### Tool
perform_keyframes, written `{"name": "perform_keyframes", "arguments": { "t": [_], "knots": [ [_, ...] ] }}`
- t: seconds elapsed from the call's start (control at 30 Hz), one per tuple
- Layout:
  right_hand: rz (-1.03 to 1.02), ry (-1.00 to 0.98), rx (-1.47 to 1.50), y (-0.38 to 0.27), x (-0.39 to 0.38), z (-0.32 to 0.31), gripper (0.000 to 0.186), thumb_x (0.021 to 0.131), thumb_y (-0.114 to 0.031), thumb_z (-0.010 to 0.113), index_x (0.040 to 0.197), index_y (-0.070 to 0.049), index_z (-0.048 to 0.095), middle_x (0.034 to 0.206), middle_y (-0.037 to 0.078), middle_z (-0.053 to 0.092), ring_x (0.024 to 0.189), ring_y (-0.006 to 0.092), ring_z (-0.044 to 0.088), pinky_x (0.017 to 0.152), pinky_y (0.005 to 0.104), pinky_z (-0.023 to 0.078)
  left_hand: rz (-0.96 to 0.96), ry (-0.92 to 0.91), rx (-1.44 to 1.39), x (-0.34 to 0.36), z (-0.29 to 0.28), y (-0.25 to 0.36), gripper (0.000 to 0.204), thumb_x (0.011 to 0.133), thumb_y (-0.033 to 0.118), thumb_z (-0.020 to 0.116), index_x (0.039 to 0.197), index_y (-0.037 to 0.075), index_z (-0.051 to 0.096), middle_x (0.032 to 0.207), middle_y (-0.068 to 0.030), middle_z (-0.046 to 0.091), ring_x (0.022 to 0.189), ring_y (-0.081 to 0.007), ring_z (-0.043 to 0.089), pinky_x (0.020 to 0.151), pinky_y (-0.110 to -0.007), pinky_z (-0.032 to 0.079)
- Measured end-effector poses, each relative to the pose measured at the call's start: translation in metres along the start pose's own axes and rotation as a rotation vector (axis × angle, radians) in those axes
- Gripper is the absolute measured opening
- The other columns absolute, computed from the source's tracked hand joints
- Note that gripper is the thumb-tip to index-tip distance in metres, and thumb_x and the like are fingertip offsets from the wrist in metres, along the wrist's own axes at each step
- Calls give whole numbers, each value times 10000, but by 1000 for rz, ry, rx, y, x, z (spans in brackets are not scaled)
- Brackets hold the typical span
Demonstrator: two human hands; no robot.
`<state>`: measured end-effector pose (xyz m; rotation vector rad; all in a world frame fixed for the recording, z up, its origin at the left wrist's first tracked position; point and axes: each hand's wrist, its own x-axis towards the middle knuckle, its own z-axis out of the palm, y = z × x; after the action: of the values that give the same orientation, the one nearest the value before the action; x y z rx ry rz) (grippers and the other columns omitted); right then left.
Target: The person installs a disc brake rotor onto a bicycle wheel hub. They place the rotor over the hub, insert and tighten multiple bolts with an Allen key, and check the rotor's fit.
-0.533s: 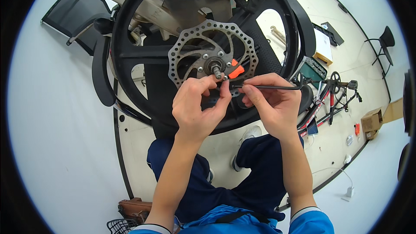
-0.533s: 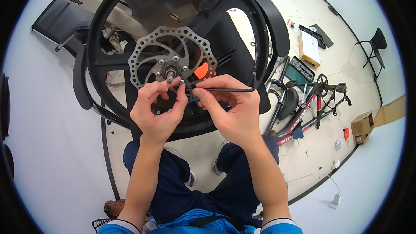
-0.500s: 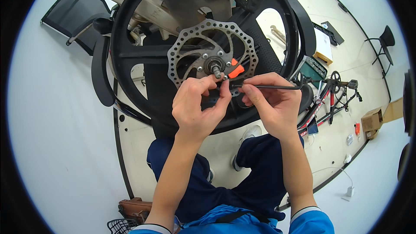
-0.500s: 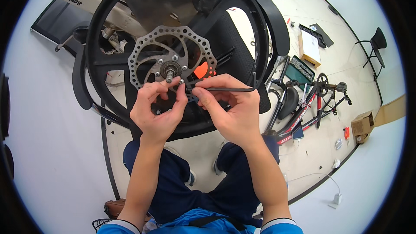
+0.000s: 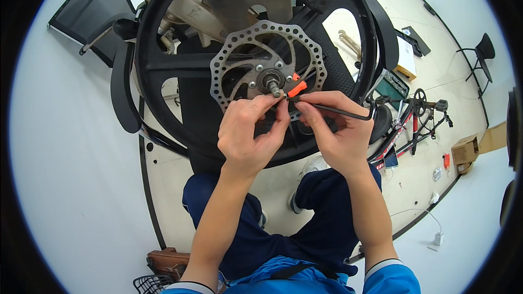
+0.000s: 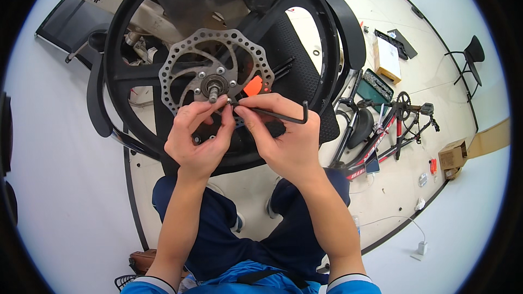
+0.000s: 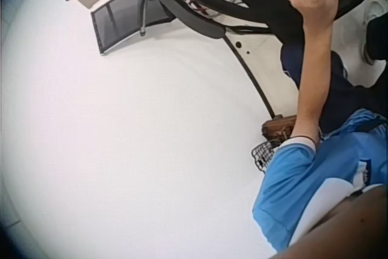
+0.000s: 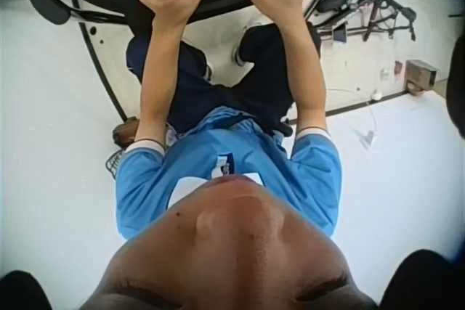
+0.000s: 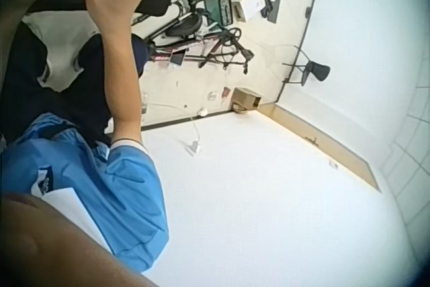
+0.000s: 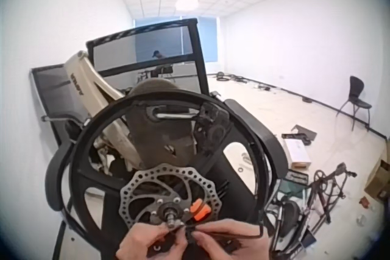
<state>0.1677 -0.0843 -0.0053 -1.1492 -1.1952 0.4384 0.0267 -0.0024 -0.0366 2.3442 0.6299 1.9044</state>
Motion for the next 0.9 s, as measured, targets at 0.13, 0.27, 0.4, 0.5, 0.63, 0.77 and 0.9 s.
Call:
{"name": "perform_keyframes", "arguments": {
  "t": [0.13,0.27,0.4,0.5,0.63,0.77,0.9],
  "knots": [
    [-89,23,-99,4,1,3,131,868,45,773,994,36,740,890,102,758,769,150,743,715,259,603,33,13,-14,-2,3,-3,448,729,-80,866,1090,-1,612,966,-106,792,783,-140,715,585,-217,521],
    [-232,17,-243,4,2,6,148,843,60,779,979,15,741,900,118,758,765,209,750,704,282,597,18,5,-28,-2,3,-4,419,736,-107,846,1086,-17,633,973,-109,787,797,-150,718,609,-224,557],
    [-390,3,-354,3,4,6,160,825,63,789,963,4,733,907,129,757,775,249,748,705,299,595,2,13,-56,-2,2,-4,356,738,-124,839,1042,-29,680,955,-108,777,782,-153,711,629,-225,584],
    [-416,14,-367,6,3,7,168,819,61,794,962,5,726,895,127,753,773,257,743,698,306,590,-27,11,-53,0,0,1,318,726,-117,853,997,-22,714,916,-88,768,766,-166,707,635,-246,581],
    [-410,4,-384,3,6,7,169,815,59,801,952,9,716,855,128,736,748,270,732,677,316,579,28,32,-17,5,2,-1,308,713,-100,860,975,2,734,866,-78,745,719,-209,686,631,-295,561],
    [-409,31,-396,6,5,6,190,793,46,829,930,7,703,832,140,724,727,287,721,667,330,573,23,-10,-13,10,1,4,278,724,-61,855,956,39,739,817,-85,710,696,-257,664,639,-341,545],
    [-425,20,-404,-1,7,9,187,792,28,842,895,3,688,837,139,731,716,274,722,645,325,572,18,-9,5,11,-4,7,330,687,-66,852,977,45,742,911,-74,758,713,-241,666,654,-323,555]
  ]
}}
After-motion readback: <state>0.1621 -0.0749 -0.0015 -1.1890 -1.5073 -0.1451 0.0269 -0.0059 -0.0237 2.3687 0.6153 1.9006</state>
